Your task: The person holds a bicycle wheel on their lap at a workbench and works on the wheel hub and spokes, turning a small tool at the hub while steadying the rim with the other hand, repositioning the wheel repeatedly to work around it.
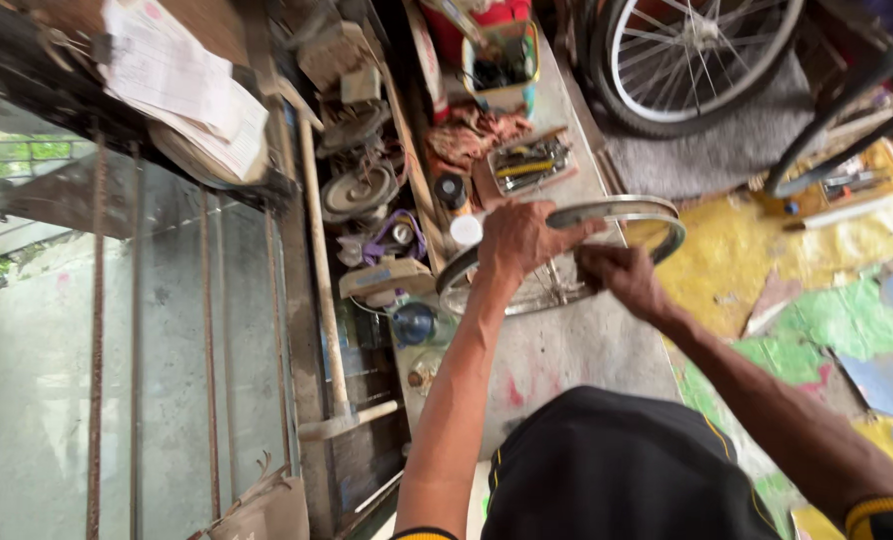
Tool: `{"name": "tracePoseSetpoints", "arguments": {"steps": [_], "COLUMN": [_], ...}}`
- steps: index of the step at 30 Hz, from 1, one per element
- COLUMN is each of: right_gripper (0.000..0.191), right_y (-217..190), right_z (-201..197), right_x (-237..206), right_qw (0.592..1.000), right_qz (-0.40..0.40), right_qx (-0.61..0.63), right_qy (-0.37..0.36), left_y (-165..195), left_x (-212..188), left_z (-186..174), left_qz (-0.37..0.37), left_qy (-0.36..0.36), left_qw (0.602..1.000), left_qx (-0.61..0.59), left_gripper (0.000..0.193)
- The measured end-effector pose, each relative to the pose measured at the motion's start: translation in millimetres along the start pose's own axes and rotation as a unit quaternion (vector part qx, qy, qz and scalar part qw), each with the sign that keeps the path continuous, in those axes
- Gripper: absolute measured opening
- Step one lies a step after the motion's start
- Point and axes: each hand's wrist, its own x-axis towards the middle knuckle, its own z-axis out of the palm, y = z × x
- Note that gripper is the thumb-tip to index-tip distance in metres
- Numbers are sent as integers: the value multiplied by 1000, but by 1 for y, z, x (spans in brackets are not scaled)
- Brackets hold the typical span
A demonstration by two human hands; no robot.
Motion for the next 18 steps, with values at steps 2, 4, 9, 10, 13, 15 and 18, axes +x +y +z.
{"name": "tracePoseSetpoints", "arguments": {"steps": [2, 4, 9, 10, 13, 15, 18], "right_gripper": [25, 26, 21, 20, 29, 27, 28], "right_y": [1, 3, 3, 2, -5, -8, -9], "right_z": [-3, -4, -2, -1, -4, -4, -1], "right_x": [2, 3, -1, -2, -2, -1, -1], "right_qw": [999, 999, 996, 997, 998, 997, 995], "right_qz": [-42, -48, 46, 23, -27, -56, -62], "right_qx": [-4, -17, -80, -76, -59, -52, -75], "right_qy": [-4, -9, 5, -3, -8, 10, 7], "left_y": [-2, -3, -1, -1, -1, -3, -3], "left_x": [1, 0, 2, 3, 3, 4, 5], "left_z": [2, 2, 2, 3, 6, 5, 1], "left_qz": [48, 61, 13, 12, 23, 54, 15], "left_qy": [87, 105, 39, 32, 37, 98, 48], "left_qw": [995, 992, 999, 999, 999, 993, 999], "left_qx": [-9, -19, -3, -8, -20, -24, -13], "left_gripper": [87, 87, 86, 85, 83, 84, 87]}}
